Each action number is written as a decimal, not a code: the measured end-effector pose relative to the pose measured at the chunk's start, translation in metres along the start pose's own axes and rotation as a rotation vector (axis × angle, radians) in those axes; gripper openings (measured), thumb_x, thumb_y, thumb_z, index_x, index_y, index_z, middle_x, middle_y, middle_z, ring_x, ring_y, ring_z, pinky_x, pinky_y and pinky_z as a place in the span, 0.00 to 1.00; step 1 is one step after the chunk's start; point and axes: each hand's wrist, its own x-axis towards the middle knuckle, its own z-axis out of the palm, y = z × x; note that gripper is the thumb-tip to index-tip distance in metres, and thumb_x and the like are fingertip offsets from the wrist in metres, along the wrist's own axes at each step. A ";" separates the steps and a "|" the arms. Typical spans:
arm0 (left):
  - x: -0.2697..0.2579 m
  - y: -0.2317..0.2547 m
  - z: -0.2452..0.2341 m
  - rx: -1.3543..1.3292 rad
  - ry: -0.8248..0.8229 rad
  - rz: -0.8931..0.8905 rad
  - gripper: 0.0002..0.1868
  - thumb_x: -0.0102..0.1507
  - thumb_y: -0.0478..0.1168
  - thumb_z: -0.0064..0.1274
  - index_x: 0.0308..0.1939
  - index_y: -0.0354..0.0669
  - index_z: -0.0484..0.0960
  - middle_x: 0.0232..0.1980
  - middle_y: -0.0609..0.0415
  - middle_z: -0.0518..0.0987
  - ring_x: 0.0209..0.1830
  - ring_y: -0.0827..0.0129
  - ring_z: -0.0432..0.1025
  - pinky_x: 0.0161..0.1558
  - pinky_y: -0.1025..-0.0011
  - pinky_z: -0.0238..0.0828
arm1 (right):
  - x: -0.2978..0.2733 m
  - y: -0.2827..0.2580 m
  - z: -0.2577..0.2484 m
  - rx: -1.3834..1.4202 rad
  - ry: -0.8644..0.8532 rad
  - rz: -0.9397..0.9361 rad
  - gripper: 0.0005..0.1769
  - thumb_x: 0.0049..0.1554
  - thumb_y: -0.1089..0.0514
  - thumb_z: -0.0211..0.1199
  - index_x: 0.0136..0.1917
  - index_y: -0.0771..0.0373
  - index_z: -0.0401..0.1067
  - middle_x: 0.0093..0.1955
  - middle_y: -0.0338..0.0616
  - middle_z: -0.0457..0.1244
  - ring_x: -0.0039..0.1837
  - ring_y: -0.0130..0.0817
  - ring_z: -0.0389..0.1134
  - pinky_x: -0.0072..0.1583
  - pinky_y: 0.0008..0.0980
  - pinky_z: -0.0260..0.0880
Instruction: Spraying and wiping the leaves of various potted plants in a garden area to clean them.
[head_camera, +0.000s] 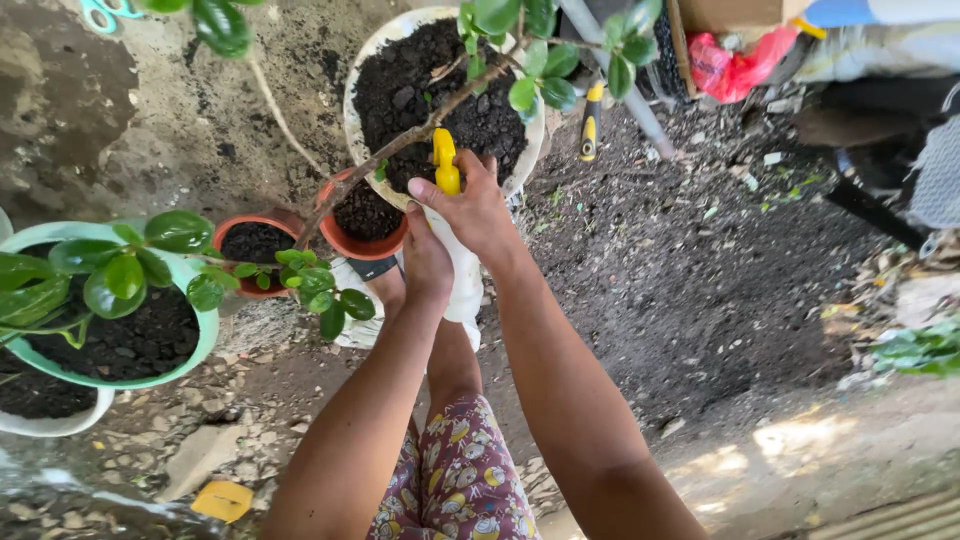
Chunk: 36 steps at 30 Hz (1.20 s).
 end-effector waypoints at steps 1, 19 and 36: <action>0.000 0.001 0.000 -0.045 0.001 -0.026 0.36 0.73 0.58 0.25 0.68 0.32 0.69 0.63 0.45 0.77 0.63 0.62 0.73 0.60 0.68 0.68 | 0.001 -0.003 0.000 -0.013 -0.018 -0.006 0.36 0.50 0.35 0.73 0.55 0.69 0.73 0.55 0.53 0.58 0.54 0.46 0.66 0.56 0.42 0.70; 0.052 -0.038 -0.045 0.651 -0.174 -0.052 0.31 0.76 0.57 0.21 0.76 0.46 0.63 0.69 0.27 0.66 0.74 0.45 0.57 0.73 0.58 0.49 | -0.017 -0.036 0.033 -0.274 0.100 0.046 0.37 0.52 0.37 0.71 0.57 0.71 0.68 0.55 0.56 0.58 0.52 0.49 0.66 0.52 0.48 0.69; 0.073 -0.043 -0.054 0.532 -0.345 0.566 0.21 0.77 0.41 0.32 0.70 0.35 0.69 0.60 0.35 0.79 0.60 0.57 0.74 0.59 0.63 0.68 | -0.020 -0.062 0.056 -0.332 0.391 -0.096 0.34 0.57 0.40 0.69 0.55 0.74 0.67 0.53 0.56 0.58 0.51 0.51 0.65 0.52 0.48 0.68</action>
